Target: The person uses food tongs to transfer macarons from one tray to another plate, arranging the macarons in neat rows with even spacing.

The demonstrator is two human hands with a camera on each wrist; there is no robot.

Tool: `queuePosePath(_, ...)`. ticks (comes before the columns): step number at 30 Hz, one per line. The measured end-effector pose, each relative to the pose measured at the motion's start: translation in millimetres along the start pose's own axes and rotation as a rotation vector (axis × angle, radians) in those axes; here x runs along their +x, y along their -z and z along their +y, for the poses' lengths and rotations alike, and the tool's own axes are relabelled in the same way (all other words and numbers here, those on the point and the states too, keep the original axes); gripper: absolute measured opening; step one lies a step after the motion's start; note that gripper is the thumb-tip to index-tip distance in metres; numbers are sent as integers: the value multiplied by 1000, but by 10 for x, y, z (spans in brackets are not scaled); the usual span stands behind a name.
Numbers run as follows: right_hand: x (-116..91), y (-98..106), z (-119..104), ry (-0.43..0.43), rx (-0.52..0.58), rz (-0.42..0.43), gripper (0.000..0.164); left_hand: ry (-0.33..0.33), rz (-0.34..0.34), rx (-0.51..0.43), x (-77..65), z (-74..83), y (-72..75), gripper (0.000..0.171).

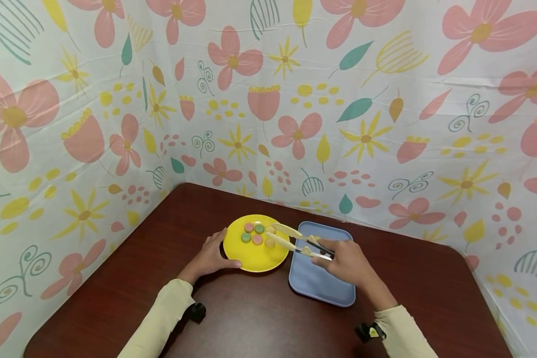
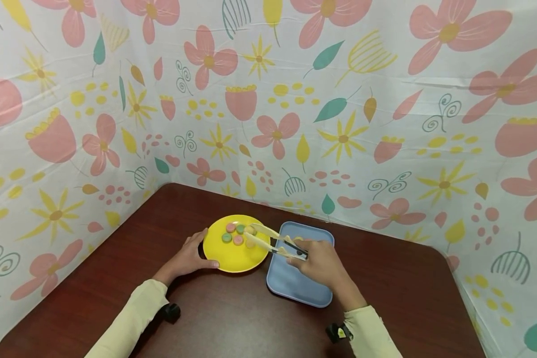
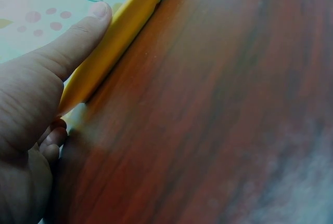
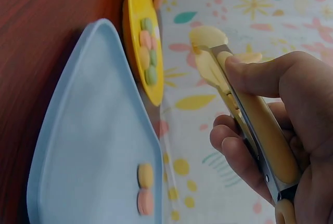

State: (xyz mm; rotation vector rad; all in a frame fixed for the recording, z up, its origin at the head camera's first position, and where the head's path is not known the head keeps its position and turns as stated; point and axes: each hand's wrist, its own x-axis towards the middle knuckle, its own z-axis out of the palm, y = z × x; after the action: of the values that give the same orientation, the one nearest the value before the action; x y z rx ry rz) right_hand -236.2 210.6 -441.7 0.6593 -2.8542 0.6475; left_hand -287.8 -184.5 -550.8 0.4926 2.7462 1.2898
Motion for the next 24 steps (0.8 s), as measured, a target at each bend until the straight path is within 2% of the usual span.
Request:
queuePosePath(13, 151, -279, -238, 96, -42, 17, 51, 28, -10, 22, 10, -20, -1, 130)
queuePosePath(18, 185, -416, -287, 129, 2, 4, 47, 39, -12, 5, -1, -20, 8, 130)
queuePosePath(24, 209, -533, -319, 117, 30, -26, 45, 38, -5, 3, -8, -10, 7, 130)
